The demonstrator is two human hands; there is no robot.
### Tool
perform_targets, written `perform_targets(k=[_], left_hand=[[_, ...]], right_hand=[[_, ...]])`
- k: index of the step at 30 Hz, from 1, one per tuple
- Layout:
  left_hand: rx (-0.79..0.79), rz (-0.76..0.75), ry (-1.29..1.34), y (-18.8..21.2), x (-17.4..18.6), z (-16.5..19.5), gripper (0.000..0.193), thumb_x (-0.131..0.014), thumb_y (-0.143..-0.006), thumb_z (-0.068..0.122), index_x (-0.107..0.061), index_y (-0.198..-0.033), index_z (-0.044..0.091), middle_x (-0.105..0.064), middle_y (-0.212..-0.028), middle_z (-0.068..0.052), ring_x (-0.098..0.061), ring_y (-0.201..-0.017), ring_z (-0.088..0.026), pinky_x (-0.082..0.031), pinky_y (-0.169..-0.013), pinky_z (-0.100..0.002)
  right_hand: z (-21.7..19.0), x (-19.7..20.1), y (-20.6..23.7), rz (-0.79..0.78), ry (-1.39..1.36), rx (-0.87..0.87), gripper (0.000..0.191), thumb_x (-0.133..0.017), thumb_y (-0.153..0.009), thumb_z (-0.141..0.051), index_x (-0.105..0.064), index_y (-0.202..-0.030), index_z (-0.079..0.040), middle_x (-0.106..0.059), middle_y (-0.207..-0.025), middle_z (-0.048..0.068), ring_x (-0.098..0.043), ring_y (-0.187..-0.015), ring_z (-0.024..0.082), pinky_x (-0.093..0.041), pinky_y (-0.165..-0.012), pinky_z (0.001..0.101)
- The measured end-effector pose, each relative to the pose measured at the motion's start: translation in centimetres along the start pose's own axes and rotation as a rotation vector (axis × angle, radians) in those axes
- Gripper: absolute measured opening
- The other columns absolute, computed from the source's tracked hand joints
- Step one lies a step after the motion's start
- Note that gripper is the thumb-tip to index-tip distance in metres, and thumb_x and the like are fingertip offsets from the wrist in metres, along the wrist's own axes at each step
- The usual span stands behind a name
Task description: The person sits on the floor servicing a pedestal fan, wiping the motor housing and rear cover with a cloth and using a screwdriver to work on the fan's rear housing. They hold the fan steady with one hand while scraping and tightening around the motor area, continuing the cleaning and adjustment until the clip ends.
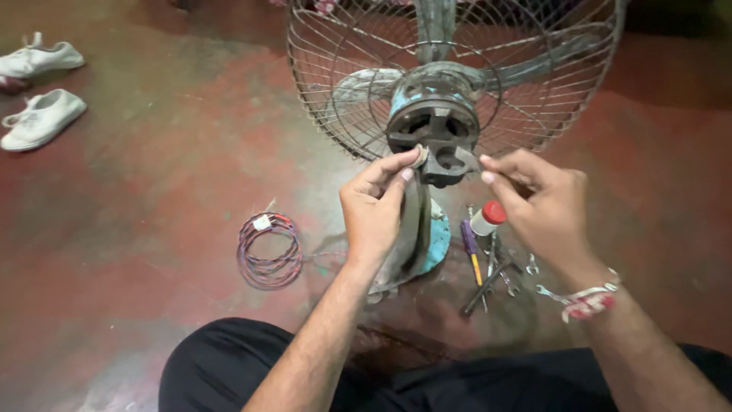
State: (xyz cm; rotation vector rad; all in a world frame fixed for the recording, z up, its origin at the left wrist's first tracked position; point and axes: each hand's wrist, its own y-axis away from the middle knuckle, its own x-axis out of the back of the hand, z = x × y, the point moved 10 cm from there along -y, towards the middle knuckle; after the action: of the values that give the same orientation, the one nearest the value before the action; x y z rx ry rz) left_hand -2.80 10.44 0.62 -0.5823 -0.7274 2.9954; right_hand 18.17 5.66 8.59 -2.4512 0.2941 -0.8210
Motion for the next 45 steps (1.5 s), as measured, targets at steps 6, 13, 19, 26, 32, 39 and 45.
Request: perform_targets(k=[6,13,19,26,32,39,45], left_hand=[[0.060,0.095,-0.041,-0.1,1.7,-1.8,0.019,-0.065,-0.095,-0.008,-0.073,-0.112,-0.006,-0.078,-0.108,-0.010,-0.073,-0.097,-0.012,-0.058,-0.090,-0.027],[0.084,0.097,-0.049,0.7,1.1,-0.9,0.018,-0.069,-0.094,-0.008,-0.074,-0.111,-0.005,-0.077,-0.106,-0.009,-0.072,-0.094,-0.011,-0.058,-0.087,-0.026],[0.083,0.111,-0.048,0.4,1.0,-0.4,0.018,-0.069,-0.094,-0.006,-0.073,-0.111,-0.005,-0.077,-0.105,-0.008,-0.072,-0.094,-0.010,-0.058,-0.086,-0.025],[0.083,0.098,-0.056,0.7,0.8,-0.4,0.018,-0.069,-0.094,-0.005,-0.073,-0.111,-0.004,-0.077,-0.104,-0.008,-0.072,-0.093,-0.010,-0.058,-0.086,-0.025],[0.088,0.103,-0.096,0.7,0.8,-0.1,0.017,-0.069,-0.096,-0.002,-0.074,-0.112,-0.004,-0.076,-0.101,-0.005,-0.069,-0.088,-0.007,-0.055,-0.080,-0.024],[0.110,0.075,-0.186,0.7,0.5,-0.2,0.018,-0.066,-0.098,0.003,-0.073,-0.114,-0.002,-0.075,-0.099,-0.004,-0.068,-0.088,-0.007,-0.056,-0.080,-0.024],[-0.009,0.068,-0.353,0.7,-0.7,2.9,0.020,-0.064,-0.102,0.009,-0.073,-0.118,0.002,-0.078,-0.106,-0.004,-0.071,-0.099,-0.010,-0.056,-0.090,-0.027]], right_hand=[[0.1,0.4,0.3,0.005,0.017,-0.091,0.013,-0.076,-0.097,-0.007,-0.079,-0.110,-0.004,-0.078,-0.084,0.006,-0.059,-0.070,0.002,-0.046,-0.061,0.0226],[-2.3,0.4,0.8,-0.006,0.051,-0.047,0.015,-0.076,-0.095,-0.006,-0.079,-0.110,-0.005,-0.079,-0.088,0.008,-0.069,-0.075,0.005,-0.052,-0.065,0.0223],[-3.1,0.3,1.0,-0.013,0.039,-0.003,0.013,-0.076,-0.094,-0.006,-0.078,-0.107,-0.004,-0.080,-0.094,0.008,-0.072,-0.079,0.005,-0.054,-0.068,0.0221],[-2.8,0.7,0.9,0.028,0.054,0.021,0.013,-0.076,-0.096,-0.005,-0.078,-0.108,-0.003,-0.079,-0.093,0.008,-0.071,-0.079,0.005,-0.054,-0.068,0.0222],[-2.6,-0.2,1.7,0.014,-0.019,0.015,0.013,-0.076,-0.097,-0.005,-0.077,-0.110,-0.004,-0.078,-0.087,0.005,-0.066,-0.072,0.003,-0.051,-0.064,0.0215],[-1.3,-0.3,2.2,0.055,-0.008,0.019,0.017,-0.069,-0.104,-0.006,-0.073,-0.121,-0.006,-0.070,-0.072,0.002,-0.064,-0.063,0.005,-0.047,-0.061,0.0236],[-2.2,-0.5,3.0,0.111,0.171,0.223,0.007,-0.073,-0.107,-0.009,-0.068,-0.110,-0.005,-0.069,-0.082,0.007,-0.067,-0.070,0.014,-0.050,-0.064,0.0304]])
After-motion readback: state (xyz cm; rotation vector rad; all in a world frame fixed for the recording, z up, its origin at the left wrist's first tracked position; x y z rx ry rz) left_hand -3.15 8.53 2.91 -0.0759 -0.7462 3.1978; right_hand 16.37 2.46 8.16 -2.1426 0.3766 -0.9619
